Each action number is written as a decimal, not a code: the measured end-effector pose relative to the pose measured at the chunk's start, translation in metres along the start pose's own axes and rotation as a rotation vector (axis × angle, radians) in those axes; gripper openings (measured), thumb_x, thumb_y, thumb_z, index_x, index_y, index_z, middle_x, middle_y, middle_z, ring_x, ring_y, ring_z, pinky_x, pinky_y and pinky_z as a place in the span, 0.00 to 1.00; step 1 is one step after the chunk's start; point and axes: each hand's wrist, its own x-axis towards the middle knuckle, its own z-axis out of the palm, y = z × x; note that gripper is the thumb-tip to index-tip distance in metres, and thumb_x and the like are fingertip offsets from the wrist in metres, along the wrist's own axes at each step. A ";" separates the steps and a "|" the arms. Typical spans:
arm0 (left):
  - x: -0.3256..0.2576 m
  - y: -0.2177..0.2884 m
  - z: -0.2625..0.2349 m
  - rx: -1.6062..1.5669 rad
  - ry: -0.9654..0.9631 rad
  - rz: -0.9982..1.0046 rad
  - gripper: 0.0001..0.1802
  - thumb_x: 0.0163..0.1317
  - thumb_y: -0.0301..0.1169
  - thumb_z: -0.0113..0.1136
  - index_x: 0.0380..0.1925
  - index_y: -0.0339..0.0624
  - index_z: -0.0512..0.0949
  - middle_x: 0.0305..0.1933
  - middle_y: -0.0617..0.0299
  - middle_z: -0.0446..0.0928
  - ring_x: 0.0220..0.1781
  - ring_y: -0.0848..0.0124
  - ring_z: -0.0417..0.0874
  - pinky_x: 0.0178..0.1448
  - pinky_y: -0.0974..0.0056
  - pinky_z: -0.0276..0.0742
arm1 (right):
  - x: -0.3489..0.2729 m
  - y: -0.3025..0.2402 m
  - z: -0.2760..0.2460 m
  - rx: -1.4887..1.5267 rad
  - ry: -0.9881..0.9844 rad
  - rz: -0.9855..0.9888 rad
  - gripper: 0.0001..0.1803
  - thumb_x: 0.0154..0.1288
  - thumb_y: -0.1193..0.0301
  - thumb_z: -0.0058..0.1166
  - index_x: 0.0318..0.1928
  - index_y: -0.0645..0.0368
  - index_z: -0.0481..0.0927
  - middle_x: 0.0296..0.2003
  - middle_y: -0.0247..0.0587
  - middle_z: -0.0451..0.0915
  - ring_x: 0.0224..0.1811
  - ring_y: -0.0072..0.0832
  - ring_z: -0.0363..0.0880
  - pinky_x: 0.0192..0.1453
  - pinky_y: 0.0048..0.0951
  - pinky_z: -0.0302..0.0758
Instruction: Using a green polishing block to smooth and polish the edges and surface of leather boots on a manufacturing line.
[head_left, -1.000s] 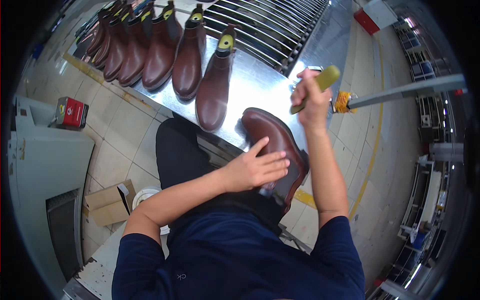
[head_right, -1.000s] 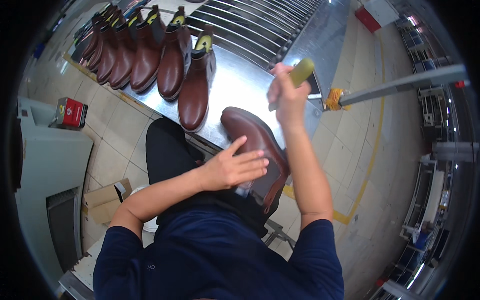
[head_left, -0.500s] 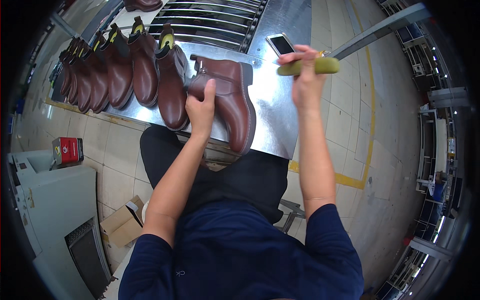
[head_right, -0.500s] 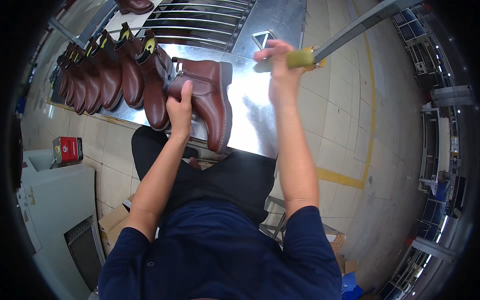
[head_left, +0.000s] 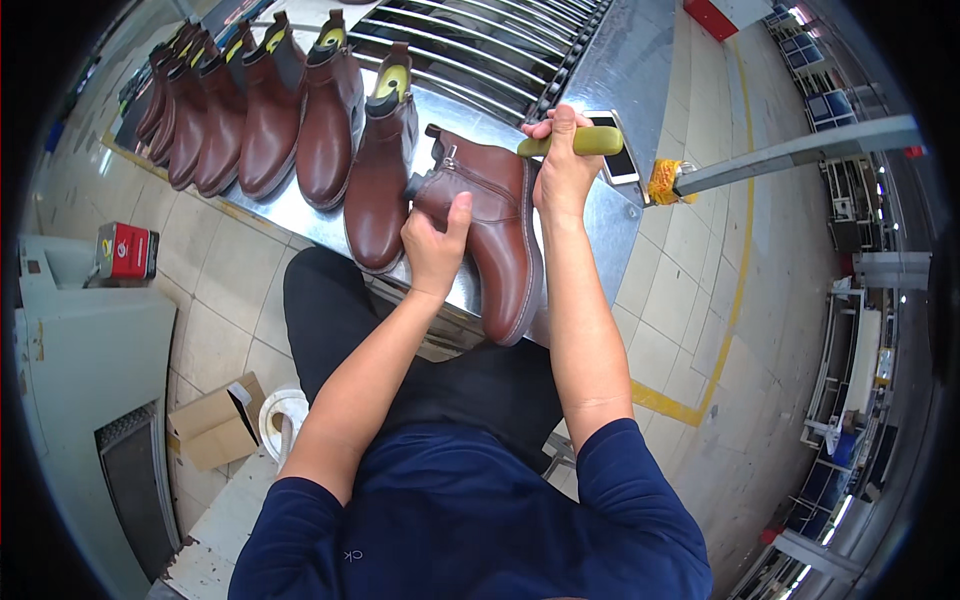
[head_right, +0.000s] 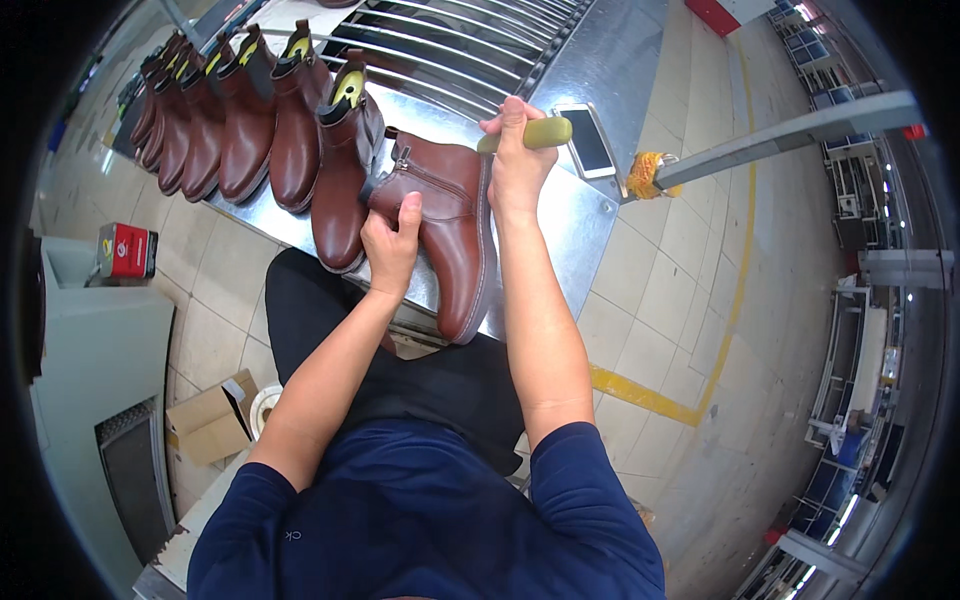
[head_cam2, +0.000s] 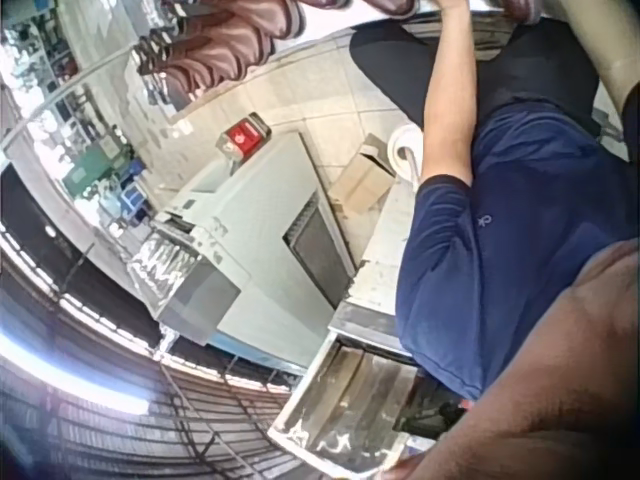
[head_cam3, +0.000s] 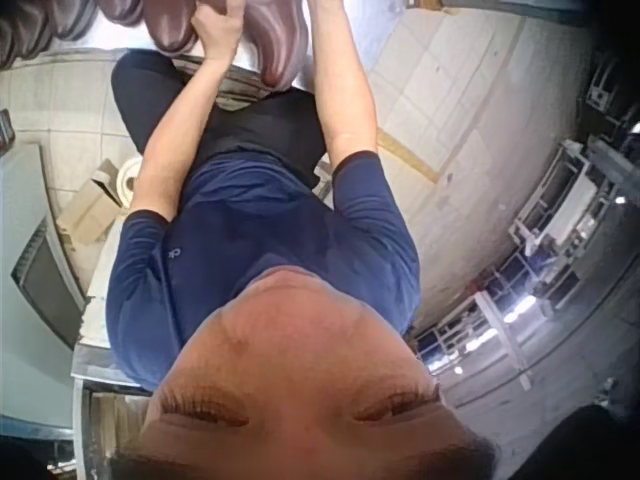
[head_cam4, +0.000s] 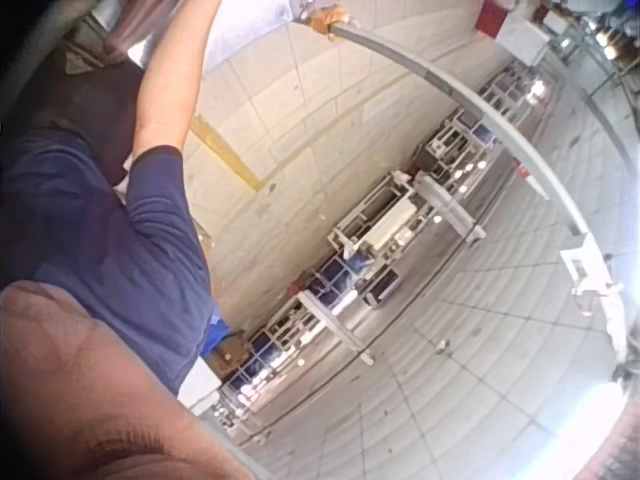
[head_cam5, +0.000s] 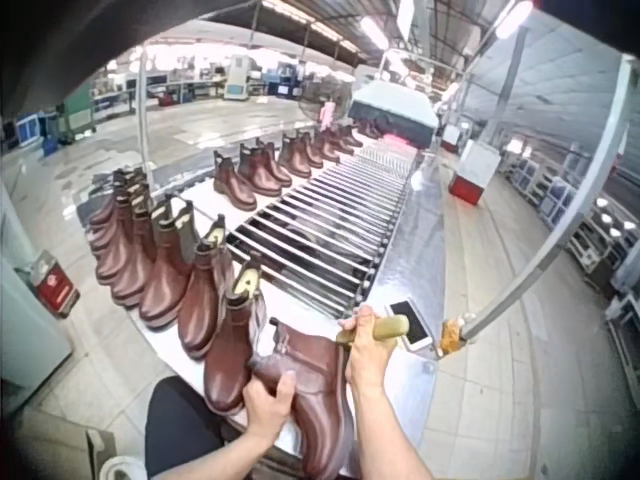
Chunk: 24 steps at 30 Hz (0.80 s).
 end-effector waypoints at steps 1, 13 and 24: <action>0.001 0.001 0.000 0.010 0.003 0.000 0.21 0.67 0.44 0.68 0.38 0.32 0.83 0.35 0.44 0.86 0.39 0.47 0.88 0.46 0.52 0.80 | 0.001 0.004 0.004 -0.067 0.002 -0.034 0.19 0.74 0.58 0.64 0.44 0.63 0.81 0.27 0.34 0.80 0.32 0.25 0.81 0.45 0.28 0.77; 0.002 0.006 -0.004 -0.043 -0.006 -0.036 0.21 0.66 0.44 0.68 0.40 0.34 0.82 0.35 0.47 0.86 0.37 0.52 0.87 0.45 0.53 0.80 | -0.009 -0.005 0.001 0.125 -0.050 -0.067 0.17 0.76 0.64 0.57 0.30 0.58 0.70 0.19 0.33 0.66 0.20 0.25 0.67 0.27 0.32 0.71; 0.004 0.009 -0.006 -0.080 -0.018 -0.047 0.16 0.63 0.40 0.70 0.39 0.38 0.85 0.35 0.49 0.86 0.36 0.52 0.88 0.44 0.54 0.81 | -0.012 -0.009 -0.001 0.081 -0.165 0.006 0.13 0.74 0.68 0.57 0.33 0.56 0.70 0.18 0.32 0.63 0.18 0.23 0.62 0.23 0.30 0.65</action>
